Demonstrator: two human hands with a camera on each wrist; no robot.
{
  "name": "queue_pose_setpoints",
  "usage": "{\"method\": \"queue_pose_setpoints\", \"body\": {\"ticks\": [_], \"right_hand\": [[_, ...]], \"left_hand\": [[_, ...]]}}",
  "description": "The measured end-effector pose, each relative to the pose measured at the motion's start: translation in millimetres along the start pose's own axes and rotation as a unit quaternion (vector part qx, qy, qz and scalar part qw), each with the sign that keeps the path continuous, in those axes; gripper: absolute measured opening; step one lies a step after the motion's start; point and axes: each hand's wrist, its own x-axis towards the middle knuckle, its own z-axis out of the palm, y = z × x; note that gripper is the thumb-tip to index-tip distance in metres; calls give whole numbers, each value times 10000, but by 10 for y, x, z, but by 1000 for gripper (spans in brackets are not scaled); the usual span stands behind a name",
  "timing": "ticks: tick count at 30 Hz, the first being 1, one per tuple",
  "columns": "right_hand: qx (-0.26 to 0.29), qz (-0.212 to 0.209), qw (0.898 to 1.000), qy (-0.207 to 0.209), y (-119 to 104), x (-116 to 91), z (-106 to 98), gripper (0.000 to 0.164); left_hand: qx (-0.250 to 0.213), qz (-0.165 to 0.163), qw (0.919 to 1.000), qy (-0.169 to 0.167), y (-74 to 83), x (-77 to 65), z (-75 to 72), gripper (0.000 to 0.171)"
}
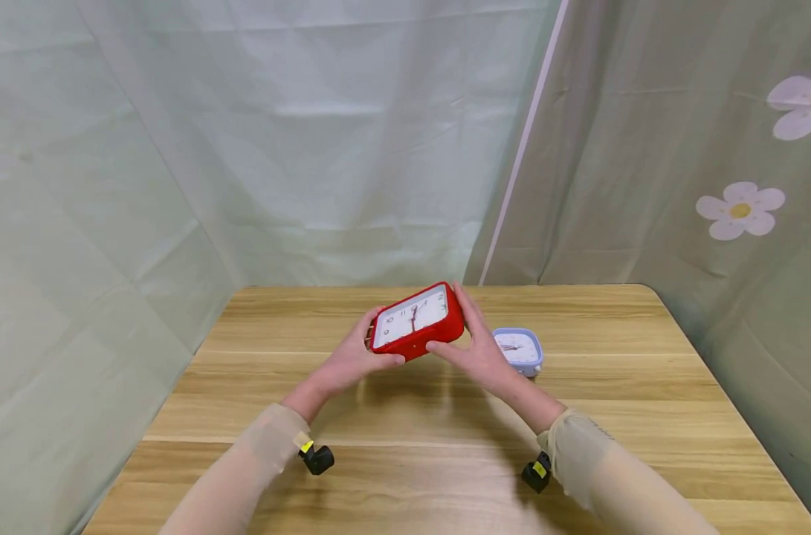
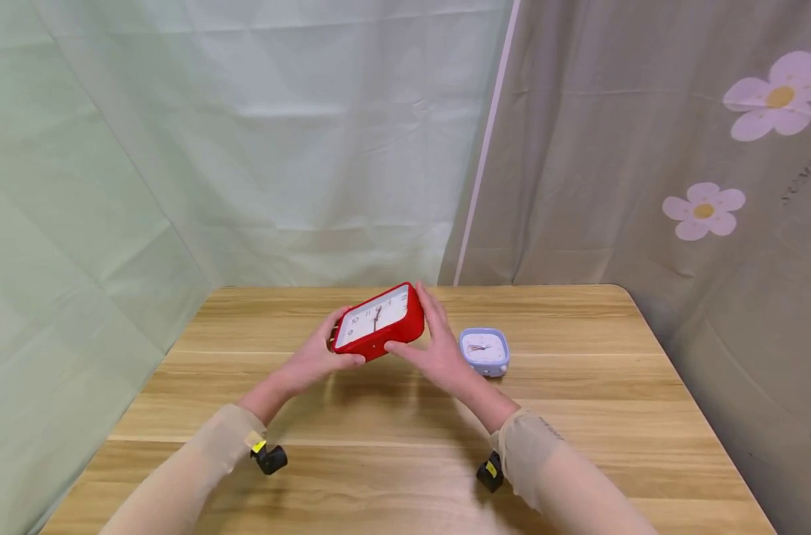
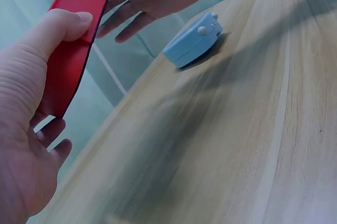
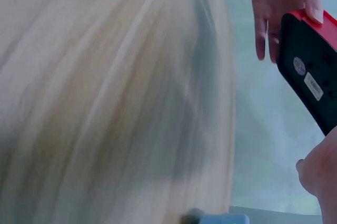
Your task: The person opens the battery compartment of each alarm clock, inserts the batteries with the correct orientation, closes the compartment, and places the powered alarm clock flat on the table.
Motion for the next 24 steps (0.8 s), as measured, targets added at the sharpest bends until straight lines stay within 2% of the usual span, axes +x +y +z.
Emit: {"method": "queue_pose_setpoints", "body": {"ticks": [6, 10, 15, 18, 24], "right_hand": [[-1015, 210, 9945, -160, -70, -14, -91, 115], [-1657, 158, 9853, -392, -102, -6, -141, 120], [-2442, -125, 9667, -756, -113, 40, -171, 128], [-2713, -210, 9577, -939, -106, 73, -153, 132], [-2803, -75, 9540, -1062, -57, 101, -98, 135]], "left_hand": [[817, 156, 9965, 109, 63, 0, -33, 108], [1535, 167, 9877, 225, 106, -15, -65, 115], [2214, 337, 9743, 256, 110, -18, -99, 119], [2477, 408, 9676, 269, 91, -23, -105, 119], [2718, 582, 9602, 254, 37, -12, -101, 116]]}}
